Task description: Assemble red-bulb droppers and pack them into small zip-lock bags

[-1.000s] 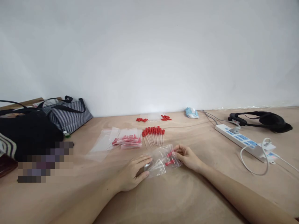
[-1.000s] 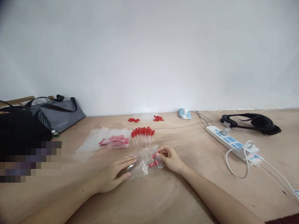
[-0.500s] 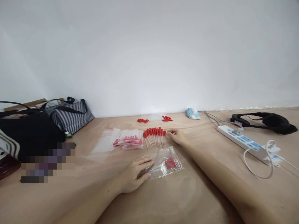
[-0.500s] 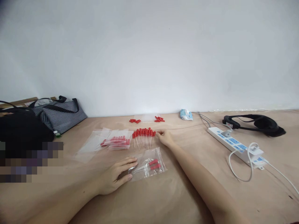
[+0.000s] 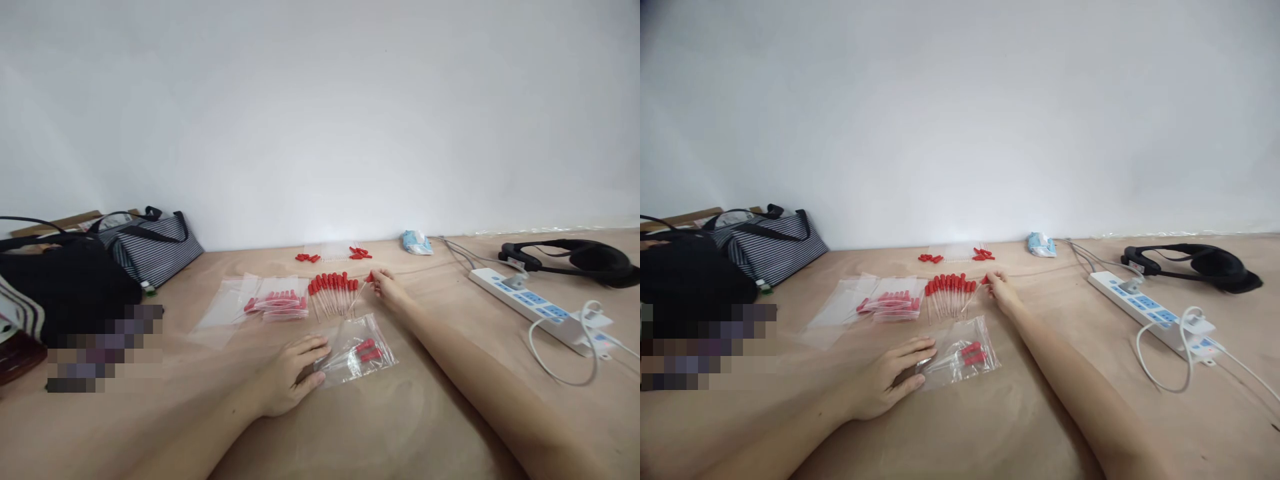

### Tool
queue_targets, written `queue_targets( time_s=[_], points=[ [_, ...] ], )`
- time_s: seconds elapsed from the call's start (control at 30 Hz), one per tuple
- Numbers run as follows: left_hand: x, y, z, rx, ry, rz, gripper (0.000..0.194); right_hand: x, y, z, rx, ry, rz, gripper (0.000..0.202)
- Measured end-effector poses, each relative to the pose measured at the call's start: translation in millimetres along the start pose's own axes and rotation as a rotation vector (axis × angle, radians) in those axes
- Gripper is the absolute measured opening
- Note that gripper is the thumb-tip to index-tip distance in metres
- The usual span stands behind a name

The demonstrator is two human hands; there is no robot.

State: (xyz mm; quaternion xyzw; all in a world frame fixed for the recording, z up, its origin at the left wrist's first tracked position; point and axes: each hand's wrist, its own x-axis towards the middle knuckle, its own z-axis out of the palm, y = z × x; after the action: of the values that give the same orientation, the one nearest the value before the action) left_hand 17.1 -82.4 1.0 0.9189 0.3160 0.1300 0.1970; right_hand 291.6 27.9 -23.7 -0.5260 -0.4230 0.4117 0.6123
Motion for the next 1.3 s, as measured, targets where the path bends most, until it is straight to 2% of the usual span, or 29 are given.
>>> queue_targets(
  time_s=[0.17, 0.27, 0.37, 0.5, 0.6, 0.77, 0.9, 1.07, 1.3],
  points=[
    [0.6, -0.3, -0.7, -0.009, -0.005, -0.009, 0.040, -39.6, -9.2, -42.7, 0.165, 0.042, -0.010, 0.025],
    [0.5, -0.9, -1.1, -0.013, -0.009, -0.013, 0.040, -64.0, -6.3, -59.2, 0.247, 0.024, -0.001, 0.029],
    [0.7, -0.8, -1.3, -0.011, -0.009, -0.016, 0.040, -77.7, -2.8, -67.0, 0.233, 0.067, -0.036, 0.031],
    [1.9, 1.7, -2.3, 0.005, -0.002, -0.011, 0.039, -79.4, -3.3, -72.1, 0.201, 0.216, -0.118, 0.032],
    [2.6, 3.4, -3.2, 0.016, -0.016, -0.024, 0.040, -80.2, -5.7, -70.3, 0.207, 0.225, -0.111, 0.032],
    [2.1, 3.6, -3.8, 0.025, -0.031, -0.032, 0.041, -96.7, -11.2, -48.1, 0.300, 0.126, -0.013, 0.032],
    [1.3, 3.5, -3.9, 0.040, -0.037, -0.058, 0.046, -113.3, -16.3, -29.6, 0.348, -0.032, 0.072, 0.035],
    [1.1, 2.8, -2.5, 0.026, -0.020, -0.050, 0.046, -121.2, -17.0, -22.1, 0.104, -0.301, 0.139, 0.037],
    [1.8, 0.5, -0.6, 0.005, 0.002, -0.027, 0.043, -111.2, -15.2, -29.1, -0.223, -0.576, 0.088, 0.030]
  ],
)
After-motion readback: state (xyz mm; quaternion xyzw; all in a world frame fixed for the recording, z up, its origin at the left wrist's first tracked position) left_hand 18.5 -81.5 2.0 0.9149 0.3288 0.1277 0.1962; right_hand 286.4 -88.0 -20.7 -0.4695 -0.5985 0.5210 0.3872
